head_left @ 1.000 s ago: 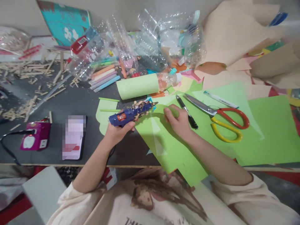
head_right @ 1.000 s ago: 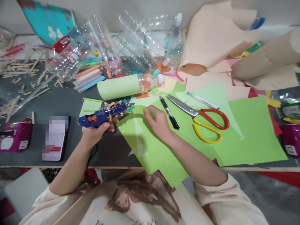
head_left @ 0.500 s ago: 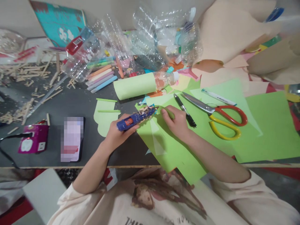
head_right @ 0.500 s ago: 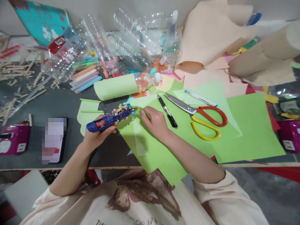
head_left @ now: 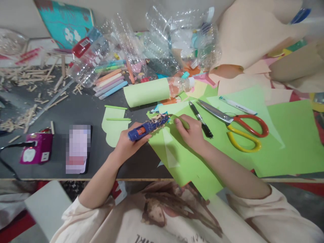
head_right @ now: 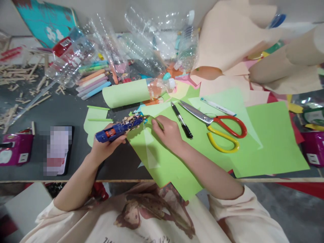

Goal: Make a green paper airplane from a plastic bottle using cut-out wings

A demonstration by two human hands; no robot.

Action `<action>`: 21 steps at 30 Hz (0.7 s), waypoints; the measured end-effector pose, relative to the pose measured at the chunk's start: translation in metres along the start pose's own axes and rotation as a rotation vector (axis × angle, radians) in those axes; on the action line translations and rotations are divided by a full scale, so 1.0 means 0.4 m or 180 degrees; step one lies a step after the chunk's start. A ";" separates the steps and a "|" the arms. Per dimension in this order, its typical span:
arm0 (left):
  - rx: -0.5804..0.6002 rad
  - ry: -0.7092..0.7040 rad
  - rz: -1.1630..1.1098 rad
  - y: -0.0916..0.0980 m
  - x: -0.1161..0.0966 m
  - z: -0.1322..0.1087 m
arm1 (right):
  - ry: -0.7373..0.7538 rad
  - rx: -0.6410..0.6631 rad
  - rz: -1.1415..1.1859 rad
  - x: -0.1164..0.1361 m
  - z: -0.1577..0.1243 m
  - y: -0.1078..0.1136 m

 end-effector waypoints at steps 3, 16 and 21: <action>-0.0018 -0.0042 0.0037 0.002 -0.002 0.000 | -0.0008 0.0023 0.0011 0.002 0.001 0.000; 0.0001 -0.0049 -0.0034 -0.007 0.000 0.000 | 0.0087 -0.0053 -0.0068 0.005 0.001 0.004; 0.0043 -0.0078 -0.0040 -0.007 -0.006 0.002 | 0.0162 -0.0132 0.0003 0.006 0.001 0.008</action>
Point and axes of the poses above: each hand's wrist, its own z-axis towards the middle knuckle, its own y-axis out of the back of the hand, x = y × z, the point moved 5 cm from there along z, towards the middle knuckle, and after that the axes turned 6 degrees about -y, right-handed, at the moved point
